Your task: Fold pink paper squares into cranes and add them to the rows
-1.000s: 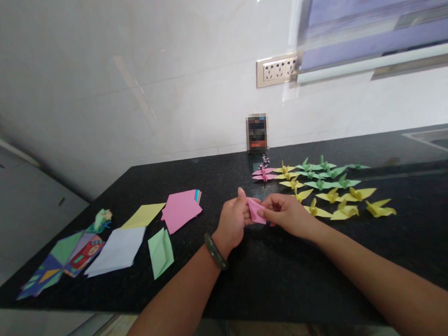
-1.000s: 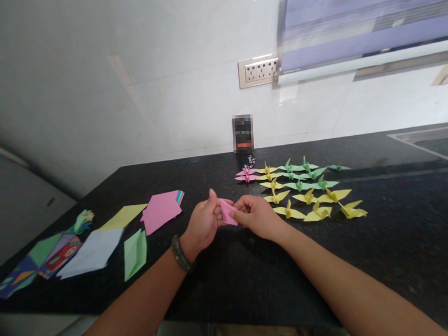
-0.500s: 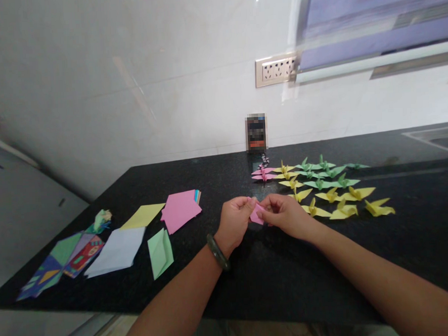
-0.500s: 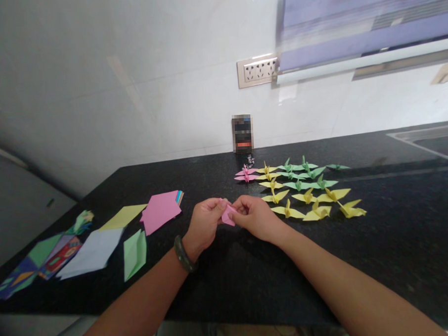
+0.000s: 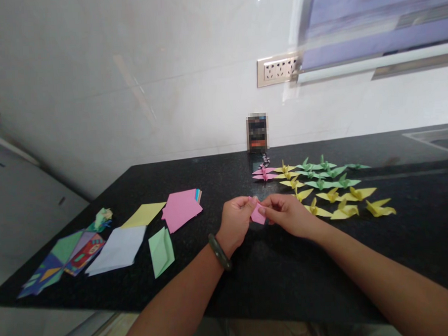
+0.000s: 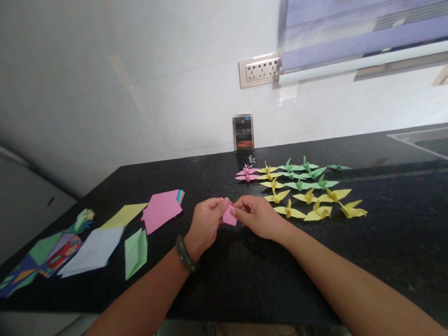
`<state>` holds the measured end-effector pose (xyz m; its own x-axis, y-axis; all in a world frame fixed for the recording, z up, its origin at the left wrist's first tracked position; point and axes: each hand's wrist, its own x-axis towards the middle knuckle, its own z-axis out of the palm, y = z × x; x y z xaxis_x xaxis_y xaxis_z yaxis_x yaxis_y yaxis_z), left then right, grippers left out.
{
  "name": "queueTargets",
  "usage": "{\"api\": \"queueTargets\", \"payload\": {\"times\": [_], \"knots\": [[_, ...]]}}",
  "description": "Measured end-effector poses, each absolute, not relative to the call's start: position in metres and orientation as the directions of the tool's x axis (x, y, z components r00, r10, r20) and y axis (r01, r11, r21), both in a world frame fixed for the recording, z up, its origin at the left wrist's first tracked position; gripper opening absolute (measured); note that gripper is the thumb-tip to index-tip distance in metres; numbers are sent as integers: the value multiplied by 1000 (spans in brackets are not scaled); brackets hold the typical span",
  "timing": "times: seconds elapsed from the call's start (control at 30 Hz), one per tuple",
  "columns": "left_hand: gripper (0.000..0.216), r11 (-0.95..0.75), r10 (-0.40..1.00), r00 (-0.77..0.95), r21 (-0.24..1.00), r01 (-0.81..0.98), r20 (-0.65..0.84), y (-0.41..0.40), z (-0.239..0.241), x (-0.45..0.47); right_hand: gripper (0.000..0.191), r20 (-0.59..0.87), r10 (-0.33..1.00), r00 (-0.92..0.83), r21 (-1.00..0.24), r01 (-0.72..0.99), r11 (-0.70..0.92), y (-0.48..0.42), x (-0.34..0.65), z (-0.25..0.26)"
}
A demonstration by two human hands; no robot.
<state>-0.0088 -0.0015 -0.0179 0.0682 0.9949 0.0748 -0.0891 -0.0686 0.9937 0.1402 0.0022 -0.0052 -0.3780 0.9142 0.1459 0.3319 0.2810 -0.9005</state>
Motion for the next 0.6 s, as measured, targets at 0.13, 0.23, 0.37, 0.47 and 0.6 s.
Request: {"api": "queueTargets", "payload": {"times": [0.13, 0.23, 0.37, 0.47, 0.6], "knots": [[34, -71, 995, 63, 992, -101, 78, -1, -19, -8, 25, 158, 924, -348, -920, 289, 266, 2, 137, -7], [33, -94, 993, 66, 994, -61, 98, -1, -17, -9, 28, 63, 942, -329, -965, 222, 141, 1, 134, -10], [27, -246, 969, 45, 965, 89, 243, -2, -13, -10, 31, -31, 946, -323, -964, 258, 57, -1, 131, -13], [22, -299, 953, 9, 940, 163, 302, -3, -11, -11, 31, -42, 937, -346, -957, 282, 61, -3, 131, -8], [22, -214, 975, 69, 975, 62, 210, -5, -10, -9, 35, -6, 945, -327, -965, 251, 81, -3, 133, -1]]}}
